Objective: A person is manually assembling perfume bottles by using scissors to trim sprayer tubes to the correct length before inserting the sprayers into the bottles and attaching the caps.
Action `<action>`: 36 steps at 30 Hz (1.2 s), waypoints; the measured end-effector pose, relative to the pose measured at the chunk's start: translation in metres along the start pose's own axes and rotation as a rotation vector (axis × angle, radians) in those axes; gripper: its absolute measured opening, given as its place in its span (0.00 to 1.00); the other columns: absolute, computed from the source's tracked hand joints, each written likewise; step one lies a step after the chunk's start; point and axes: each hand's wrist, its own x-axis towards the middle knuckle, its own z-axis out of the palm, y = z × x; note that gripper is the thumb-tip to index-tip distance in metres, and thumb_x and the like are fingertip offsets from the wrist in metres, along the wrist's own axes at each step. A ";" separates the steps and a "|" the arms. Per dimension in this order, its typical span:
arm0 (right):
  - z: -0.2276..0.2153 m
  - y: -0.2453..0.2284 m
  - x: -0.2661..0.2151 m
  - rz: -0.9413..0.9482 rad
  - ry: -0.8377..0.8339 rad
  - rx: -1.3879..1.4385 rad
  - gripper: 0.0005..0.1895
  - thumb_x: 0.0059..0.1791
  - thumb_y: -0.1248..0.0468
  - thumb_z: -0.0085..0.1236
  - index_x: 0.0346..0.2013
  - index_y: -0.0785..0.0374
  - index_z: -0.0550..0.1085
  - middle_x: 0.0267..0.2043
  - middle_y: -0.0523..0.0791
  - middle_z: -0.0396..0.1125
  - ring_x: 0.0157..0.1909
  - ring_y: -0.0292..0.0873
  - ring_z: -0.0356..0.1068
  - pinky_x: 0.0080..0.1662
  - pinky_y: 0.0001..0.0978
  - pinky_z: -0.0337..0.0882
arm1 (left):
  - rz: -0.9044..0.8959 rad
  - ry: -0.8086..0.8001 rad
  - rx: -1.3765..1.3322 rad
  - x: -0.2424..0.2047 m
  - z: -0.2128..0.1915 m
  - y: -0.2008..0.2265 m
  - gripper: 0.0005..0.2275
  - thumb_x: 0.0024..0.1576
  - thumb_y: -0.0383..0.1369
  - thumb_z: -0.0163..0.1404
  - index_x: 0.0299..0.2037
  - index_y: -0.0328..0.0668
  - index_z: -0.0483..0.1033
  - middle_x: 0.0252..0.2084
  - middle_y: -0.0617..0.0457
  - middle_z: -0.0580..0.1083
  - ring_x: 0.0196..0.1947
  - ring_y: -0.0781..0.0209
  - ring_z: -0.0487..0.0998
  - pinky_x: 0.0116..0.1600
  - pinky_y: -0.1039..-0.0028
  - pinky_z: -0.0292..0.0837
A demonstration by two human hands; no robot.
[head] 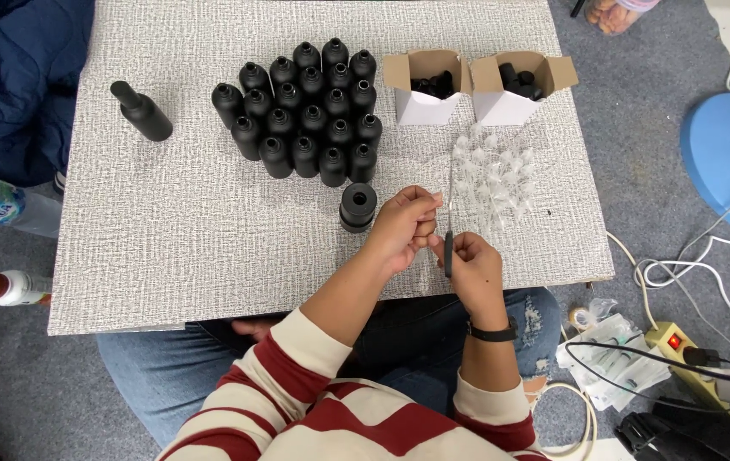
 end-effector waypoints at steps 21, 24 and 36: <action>0.003 -0.032 0.005 -0.153 0.187 -0.692 0.12 0.45 0.66 0.70 0.31 0.69 0.73 0.28 0.56 0.73 0.34 0.59 0.76 0.36 0.46 0.75 | 0.238 -0.118 0.061 -0.114 -0.038 0.085 0.02 0.63 0.29 0.46 0.38 0.44 0.68 0.22 0.64 0.51 0.16 0.77 0.55 0.20 0.88 0.51; 0.005 -0.024 0.012 -0.148 0.177 -0.827 0.12 0.43 0.62 0.72 0.28 0.63 0.75 0.26 0.51 0.73 0.34 0.56 0.76 0.36 0.44 0.74 | 0.276 -0.070 0.029 -0.116 -0.046 0.087 0.02 0.63 0.28 0.46 0.38 0.43 0.67 0.22 0.63 0.51 0.16 0.75 0.55 0.20 0.86 0.52; -0.008 -0.082 -0.018 -0.249 0.129 -0.947 0.12 0.48 0.54 0.68 0.39 0.58 0.82 0.38 0.49 0.78 0.38 0.51 0.79 0.39 0.40 0.75 | 0.585 0.100 0.101 -0.118 -0.074 0.093 0.04 0.63 0.31 0.51 0.42 0.42 0.70 0.39 0.54 0.69 0.45 0.64 0.72 0.52 0.75 0.70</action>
